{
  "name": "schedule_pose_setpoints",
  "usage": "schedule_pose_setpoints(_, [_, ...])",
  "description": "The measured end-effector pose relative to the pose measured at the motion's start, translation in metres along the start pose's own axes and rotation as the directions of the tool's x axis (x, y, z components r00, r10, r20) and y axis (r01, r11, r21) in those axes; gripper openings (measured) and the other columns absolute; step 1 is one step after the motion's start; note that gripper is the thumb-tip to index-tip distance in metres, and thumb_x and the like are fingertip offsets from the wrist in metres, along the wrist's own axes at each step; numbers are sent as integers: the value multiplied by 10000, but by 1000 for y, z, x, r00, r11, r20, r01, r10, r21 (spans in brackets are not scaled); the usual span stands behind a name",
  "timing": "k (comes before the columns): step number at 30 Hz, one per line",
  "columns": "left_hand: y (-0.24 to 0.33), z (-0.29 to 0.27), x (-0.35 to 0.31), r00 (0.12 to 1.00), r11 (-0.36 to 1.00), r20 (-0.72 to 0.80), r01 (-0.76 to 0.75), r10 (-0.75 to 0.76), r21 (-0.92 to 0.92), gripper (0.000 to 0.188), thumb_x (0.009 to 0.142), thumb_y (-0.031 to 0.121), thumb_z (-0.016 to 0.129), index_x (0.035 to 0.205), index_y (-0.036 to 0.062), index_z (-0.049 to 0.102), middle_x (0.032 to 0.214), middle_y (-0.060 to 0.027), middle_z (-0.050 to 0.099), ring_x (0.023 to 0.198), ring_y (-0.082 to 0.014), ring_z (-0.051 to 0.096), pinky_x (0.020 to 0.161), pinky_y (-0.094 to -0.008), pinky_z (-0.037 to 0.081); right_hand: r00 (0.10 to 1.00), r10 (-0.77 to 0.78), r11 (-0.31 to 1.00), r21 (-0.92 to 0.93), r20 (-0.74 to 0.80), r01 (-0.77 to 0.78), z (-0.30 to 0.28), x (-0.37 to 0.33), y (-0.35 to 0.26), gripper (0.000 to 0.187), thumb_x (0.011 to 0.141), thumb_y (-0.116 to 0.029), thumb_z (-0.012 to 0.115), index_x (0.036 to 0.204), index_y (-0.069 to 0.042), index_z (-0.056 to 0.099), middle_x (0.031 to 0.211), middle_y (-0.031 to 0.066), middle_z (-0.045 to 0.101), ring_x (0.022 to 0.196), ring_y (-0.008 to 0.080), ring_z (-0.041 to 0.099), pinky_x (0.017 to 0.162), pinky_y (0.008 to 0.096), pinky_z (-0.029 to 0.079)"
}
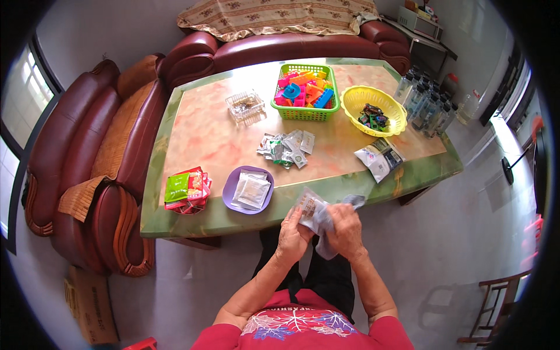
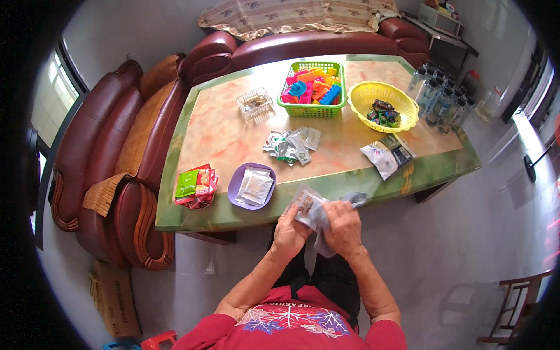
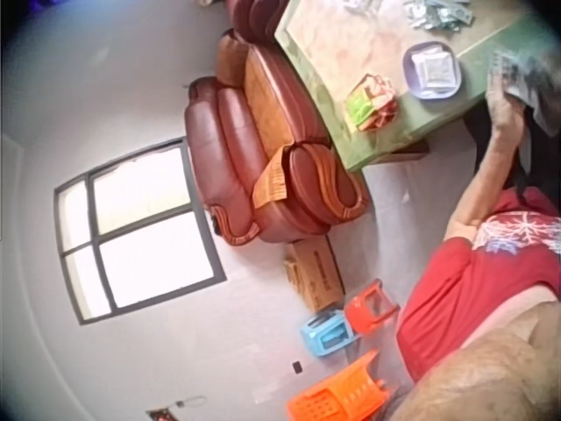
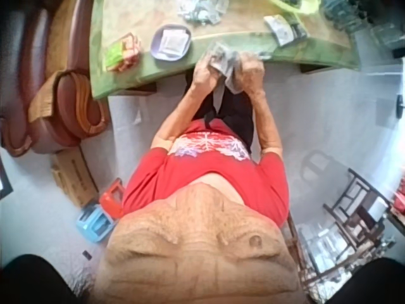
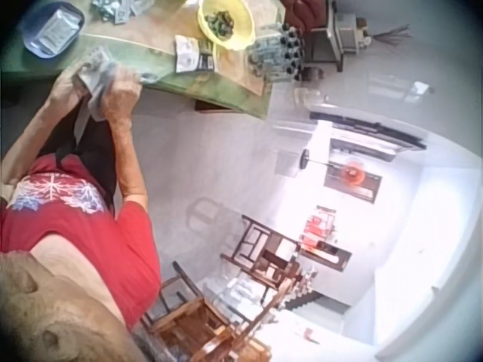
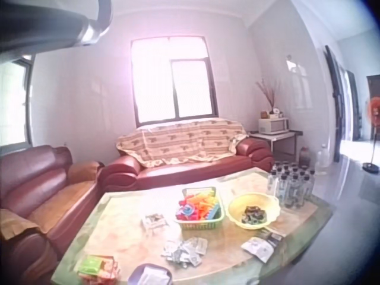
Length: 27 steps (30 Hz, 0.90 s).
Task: The person wipes the surface of multiple small, sealed packets with a grey cloth. They pick up each packet from a pile on the table, wipe it thoroughly on all sides, and place it into a purple bowl. The task is performed one packet at a time in a repetitive sequence.
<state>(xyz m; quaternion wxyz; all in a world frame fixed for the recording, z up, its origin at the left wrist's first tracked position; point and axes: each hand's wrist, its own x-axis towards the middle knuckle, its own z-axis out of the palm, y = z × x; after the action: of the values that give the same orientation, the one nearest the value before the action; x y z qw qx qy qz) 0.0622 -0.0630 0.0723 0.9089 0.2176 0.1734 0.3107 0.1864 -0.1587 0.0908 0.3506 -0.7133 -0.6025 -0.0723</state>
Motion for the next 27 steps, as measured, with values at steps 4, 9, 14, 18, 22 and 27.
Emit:
schedule_pose_setpoints(4, [3,3,-3,998,997,-53,46,-42,62,370,1041,268,399,1355,85,465,1311,-77,558,1187,-222,552,970,-461,471,963,158,987,3,-218,-162,3,23,2,541,773,-190,670,1274,-33,541,1118,153,582,991,341,536,875,448,426])
schedule_pose_setpoints(9, [-3,-14,4,997,994,-33,-64,67,87,378,1046,247,374,1371,69,450,1330,-73,546,1226,-210,527,1036,-389,432,999,-16,1000,8,30,16,19,36,-21,565,801,-314,678,1274,-30,557,1226,128,549,1106,318,492,924,438,415])
schedule_pose_setpoints(14, [1,-22,5,993,996,-95,-69,64,-48,353,1047,207,371,1322,11,474,1279,-109,576,1169,-211,571,1022,-391,461,987,-89,990,-94,135,102,23,11,-24,602,731,-206,691,1295,-40,561,1355,119,491,1174,319,454,946,441,415])
schedule_pose_setpoints(18, [-3,-24,6,994,998,-98,-56,54,-12,341,1038,179,398,1299,-26,471,1224,-152,592,1108,-252,609,960,-409,515,979,-140,983,-100,148,155,22,-6,-27,594,687,-144,688,1264,-39,596,1352,114,509,1159,315,473,943,436,425])
schedule_pose_setpoints(22, [-4,-27,5,992,999,-115,-40,42,18,297,1012,149,455,1260,-8,502,1123,-131,636,1021,-245,647,905,-389,541,967,-193,981,-3,169,196,14,-15,-32,484,719,-104,632,1200,-55,637,1245,63,579,1065,251,523,868,392,459])
schedule_pose_setpoints(27, [12,-24,1,950,942,-210,-165,232,292,236,964,131,598,1168,41,522,1010,-71,645,905,-148,636,801,-301,533,924,-192,904,425,331,36,-5,-22,-25,484,650,-6,635,1131,-52,642,1109,99,634,990,313,591,879,412,477])
